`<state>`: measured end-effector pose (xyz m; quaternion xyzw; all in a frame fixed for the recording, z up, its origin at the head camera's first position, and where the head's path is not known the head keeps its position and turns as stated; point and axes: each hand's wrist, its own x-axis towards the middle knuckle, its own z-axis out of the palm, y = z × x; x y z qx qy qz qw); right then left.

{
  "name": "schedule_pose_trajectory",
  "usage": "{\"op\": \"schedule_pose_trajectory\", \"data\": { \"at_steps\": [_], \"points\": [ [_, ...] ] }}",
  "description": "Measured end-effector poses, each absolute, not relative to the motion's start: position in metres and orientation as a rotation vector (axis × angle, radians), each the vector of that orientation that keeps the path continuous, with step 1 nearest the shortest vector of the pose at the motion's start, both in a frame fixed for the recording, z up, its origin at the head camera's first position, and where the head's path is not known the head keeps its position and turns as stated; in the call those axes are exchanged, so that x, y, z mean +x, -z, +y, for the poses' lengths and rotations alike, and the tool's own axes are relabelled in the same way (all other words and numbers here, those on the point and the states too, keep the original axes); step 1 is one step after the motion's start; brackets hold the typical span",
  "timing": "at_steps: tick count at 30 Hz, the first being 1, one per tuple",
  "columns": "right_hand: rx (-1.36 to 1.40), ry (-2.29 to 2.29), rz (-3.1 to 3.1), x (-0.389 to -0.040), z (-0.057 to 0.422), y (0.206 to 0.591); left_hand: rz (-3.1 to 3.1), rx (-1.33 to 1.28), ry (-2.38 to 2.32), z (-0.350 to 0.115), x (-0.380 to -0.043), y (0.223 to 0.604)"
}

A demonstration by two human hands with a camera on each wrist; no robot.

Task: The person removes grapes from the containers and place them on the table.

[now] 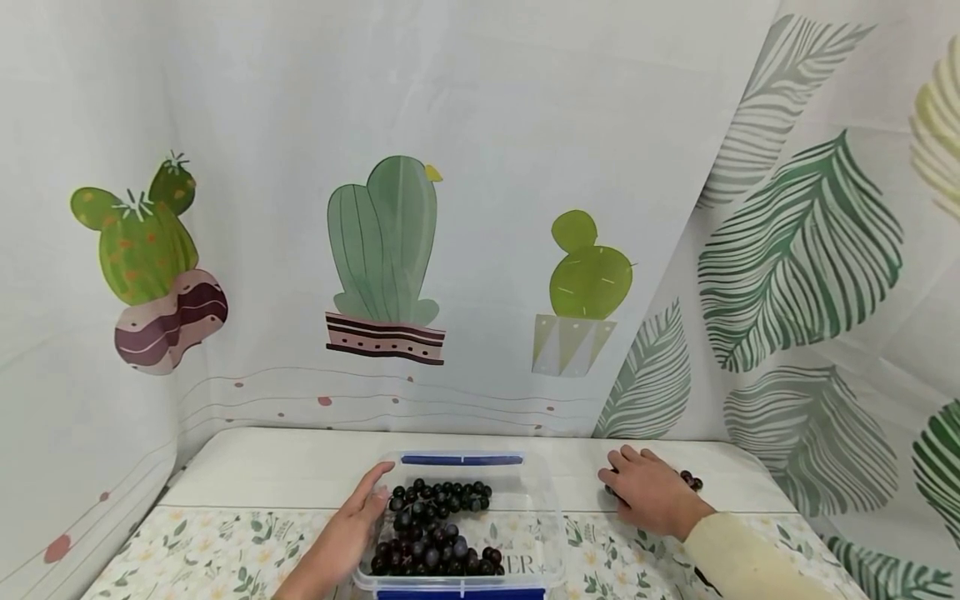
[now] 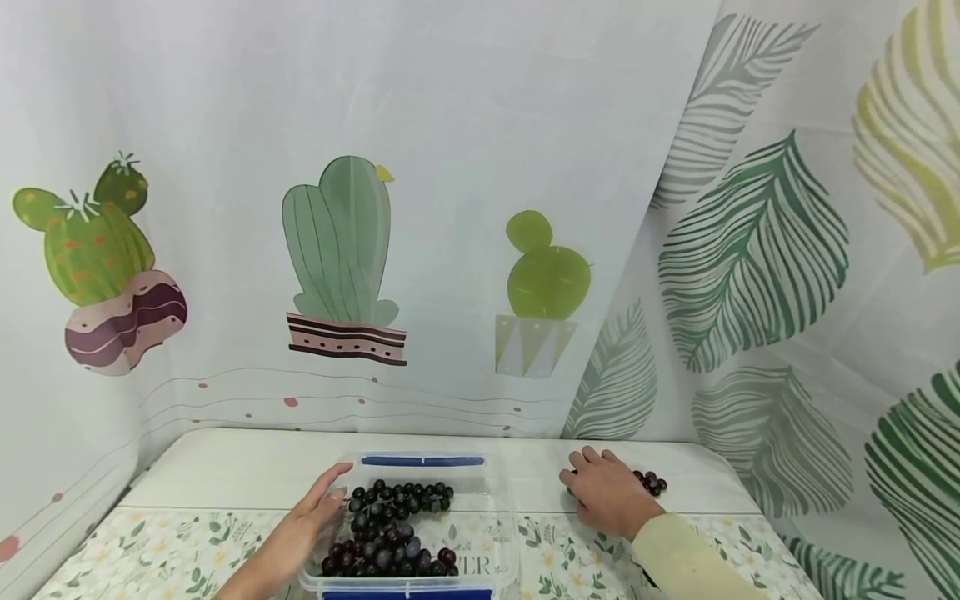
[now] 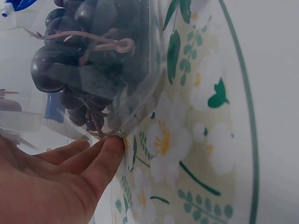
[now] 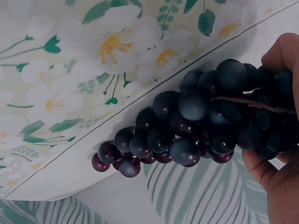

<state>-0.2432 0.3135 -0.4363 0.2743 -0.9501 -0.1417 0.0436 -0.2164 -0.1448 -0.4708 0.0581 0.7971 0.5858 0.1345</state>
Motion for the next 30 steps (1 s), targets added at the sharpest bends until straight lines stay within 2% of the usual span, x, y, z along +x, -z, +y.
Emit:
{"op": "schedule_pose_trajectory", "data": {
  "at_steps": [5,13,30],
  "points": [
    [0.872,0.437,-2.879,-0.244,0.313,0.441,2.265,0.217,-1.699,-0.155,-0.231,0.494],
    [0.878,0.427,-2.891,-0.244,0.308,0.445,2.313,0.229,-1.671,-0.145,-0.214,0.468],
    [0.895,0.402,-2.883,-0.245,0.305,0.452,2.335,0.131,-1.693,-0.14,-0.21,0.464]
  ]
}}
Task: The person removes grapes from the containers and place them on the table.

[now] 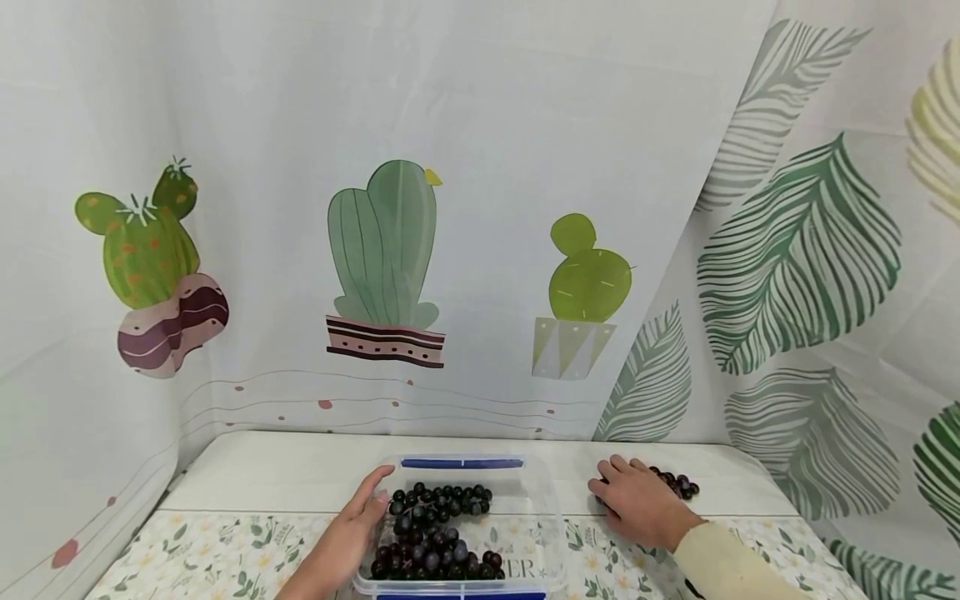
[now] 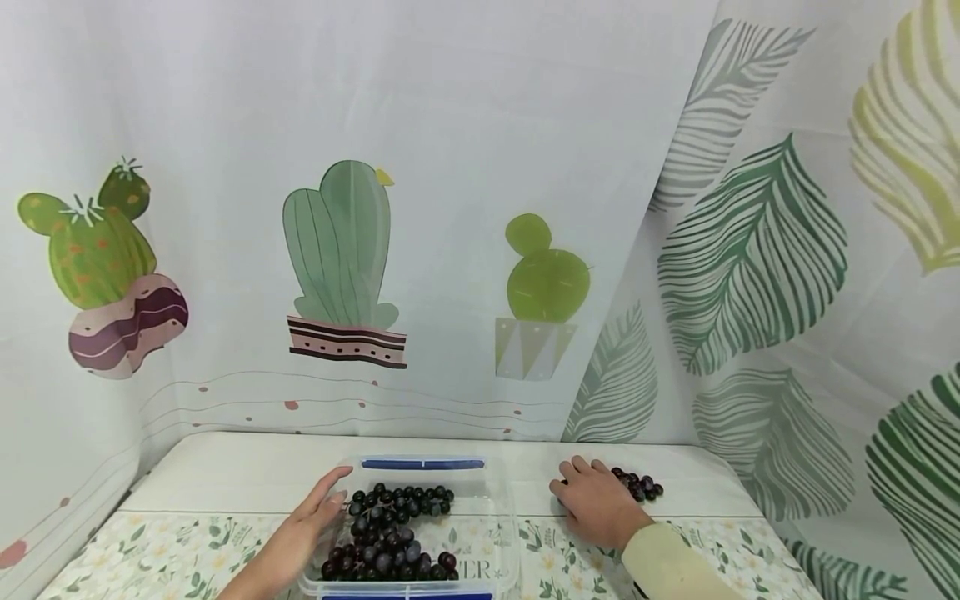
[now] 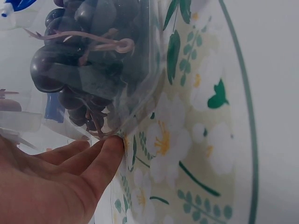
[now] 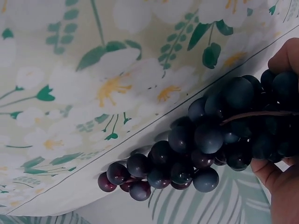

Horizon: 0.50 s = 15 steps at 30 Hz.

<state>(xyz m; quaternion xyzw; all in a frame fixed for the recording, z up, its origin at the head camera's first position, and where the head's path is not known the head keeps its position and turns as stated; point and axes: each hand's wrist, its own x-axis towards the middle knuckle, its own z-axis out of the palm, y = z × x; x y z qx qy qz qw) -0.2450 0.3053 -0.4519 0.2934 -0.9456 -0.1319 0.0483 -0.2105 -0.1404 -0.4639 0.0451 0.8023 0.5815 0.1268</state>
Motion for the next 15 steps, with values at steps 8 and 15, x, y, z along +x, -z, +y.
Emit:
{"op": "schedule_pose_trajectory", "data": {
  "at_steps": [8,15],
  "points": [
    [0.908,0.419,-2.838,-0.244,0.3044,0.4552,2.349,0.124,-1.686,-0.1402,-0.2099,0.4635],
    [0.916,0.401,-2.808,-0.2415,0.3028,0.4557,2.349,0.119,-1.684,-0.1394,-0.2091,0.4617]
  ]
}}
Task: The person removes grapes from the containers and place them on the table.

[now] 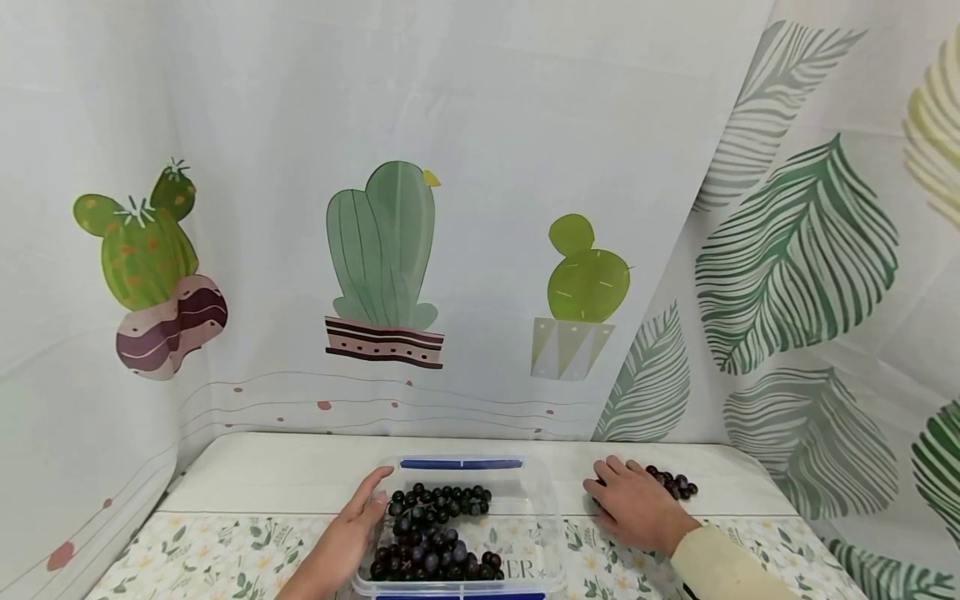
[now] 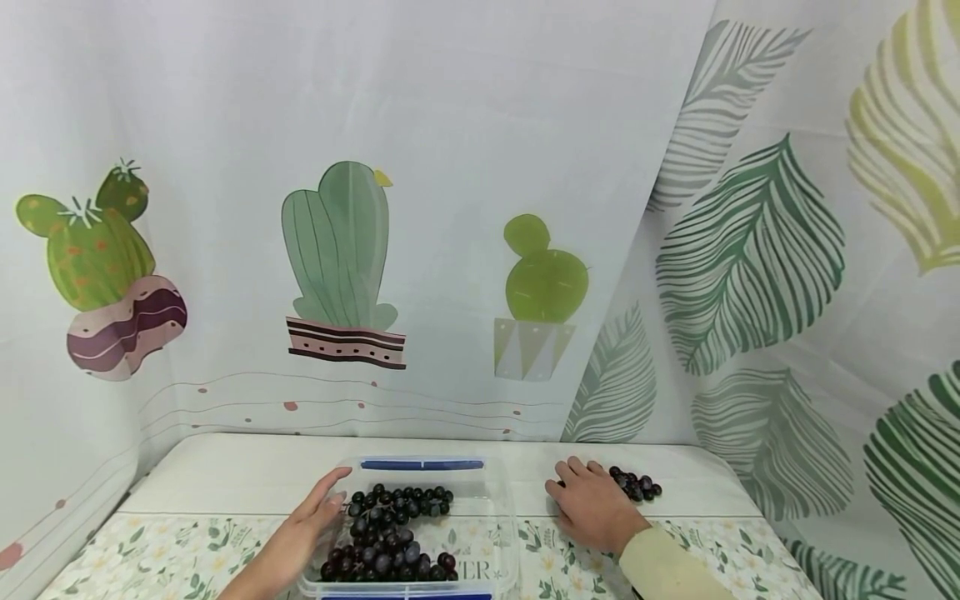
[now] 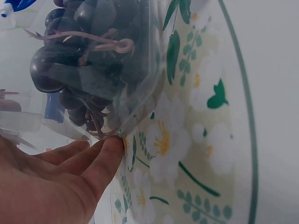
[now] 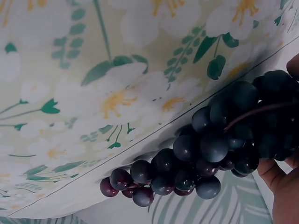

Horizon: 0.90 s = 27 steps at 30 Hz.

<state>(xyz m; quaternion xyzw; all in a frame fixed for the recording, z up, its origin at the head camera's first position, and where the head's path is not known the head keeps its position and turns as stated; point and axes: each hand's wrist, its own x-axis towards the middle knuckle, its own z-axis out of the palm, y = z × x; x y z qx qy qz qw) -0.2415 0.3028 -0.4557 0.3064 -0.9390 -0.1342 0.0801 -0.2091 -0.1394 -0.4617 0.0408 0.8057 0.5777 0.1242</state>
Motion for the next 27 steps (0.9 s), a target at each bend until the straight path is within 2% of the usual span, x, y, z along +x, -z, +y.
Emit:
{"op": "schedule_pose_trajectory", "data": {
  "at_steps": [27],
  "points": [
    [0.879,0.218,-2.842,-0.2336,0.3009,0.4585,2.288,0.179,-1.726,-0.1436,-0.2126,0.4657]
  ]
}}
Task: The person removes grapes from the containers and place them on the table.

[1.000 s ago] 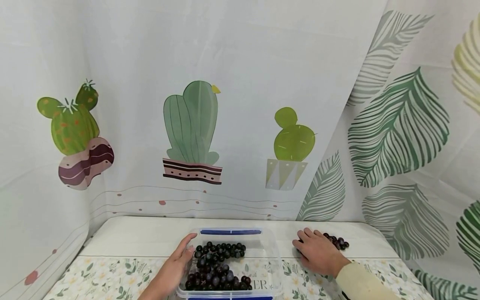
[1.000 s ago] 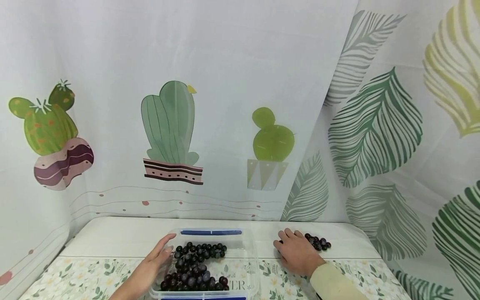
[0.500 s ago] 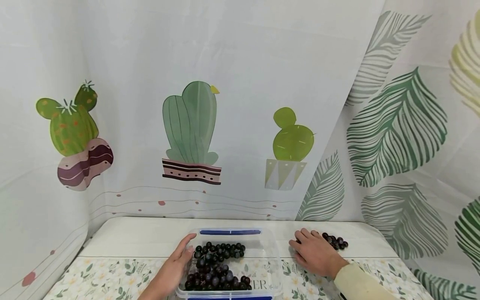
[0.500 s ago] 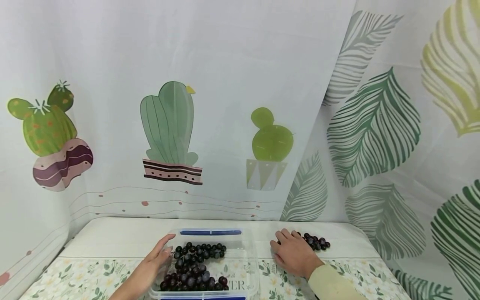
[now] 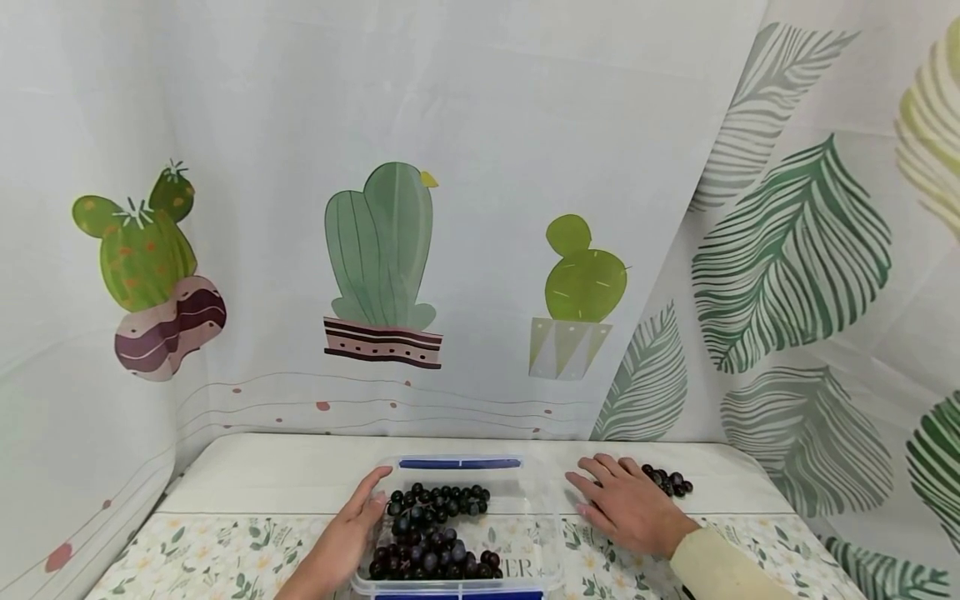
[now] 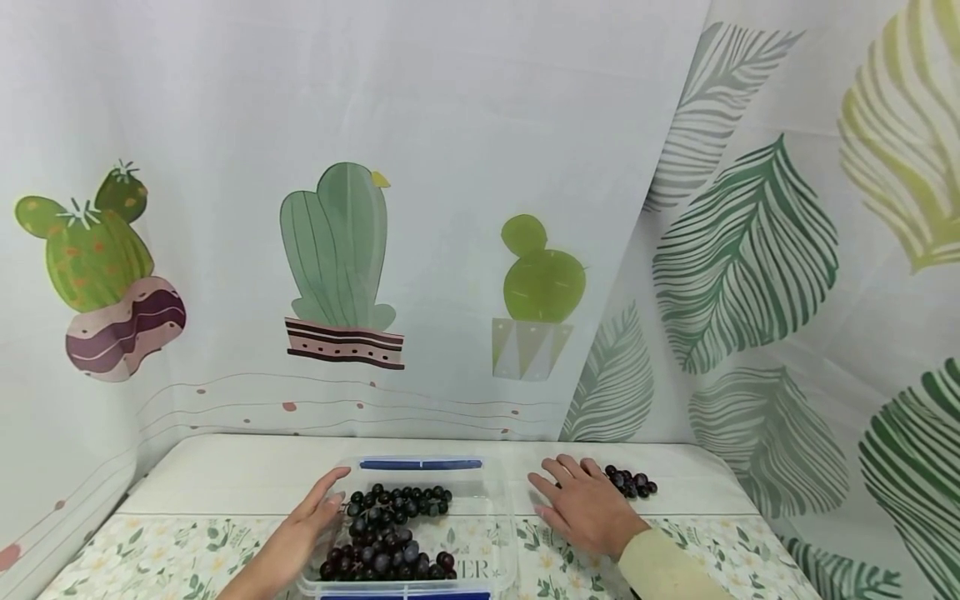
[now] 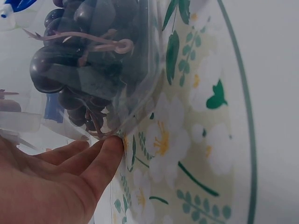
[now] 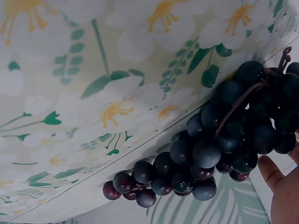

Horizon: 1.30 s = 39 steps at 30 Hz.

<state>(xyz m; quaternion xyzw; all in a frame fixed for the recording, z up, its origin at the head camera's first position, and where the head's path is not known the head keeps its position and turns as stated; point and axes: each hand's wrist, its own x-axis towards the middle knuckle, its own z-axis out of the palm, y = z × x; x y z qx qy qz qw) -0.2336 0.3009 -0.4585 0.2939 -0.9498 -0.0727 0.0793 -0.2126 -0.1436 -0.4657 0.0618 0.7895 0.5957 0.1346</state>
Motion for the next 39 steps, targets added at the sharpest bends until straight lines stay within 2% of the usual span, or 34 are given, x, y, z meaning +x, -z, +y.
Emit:
{"op": "schedule_pose_trajectory", "data": {
  "at_steps": [6,13,21,39],
  "points": [
    [0.883,0.101,-2.851,-0.229,0.301,0.456,2.334,0.22,-1.635,-0.151,-0.223,0.48],
    [0.905,-0.028,-2.892,-0.226,0.301,0.45,2.286,0.21,-1.7,-0.148,-0.218,0.473],
    [0.945,0.001,-2.838,-0.224,0.298,0.443,2.282,0.319,-1.626,-0.158,-0.229,0.489],
    [1.049,0.077,-2.69,-0.219,0.286,0.427,2.365,0.143,-1.652,-0.14,-0.212,0.463]
  ]
}}
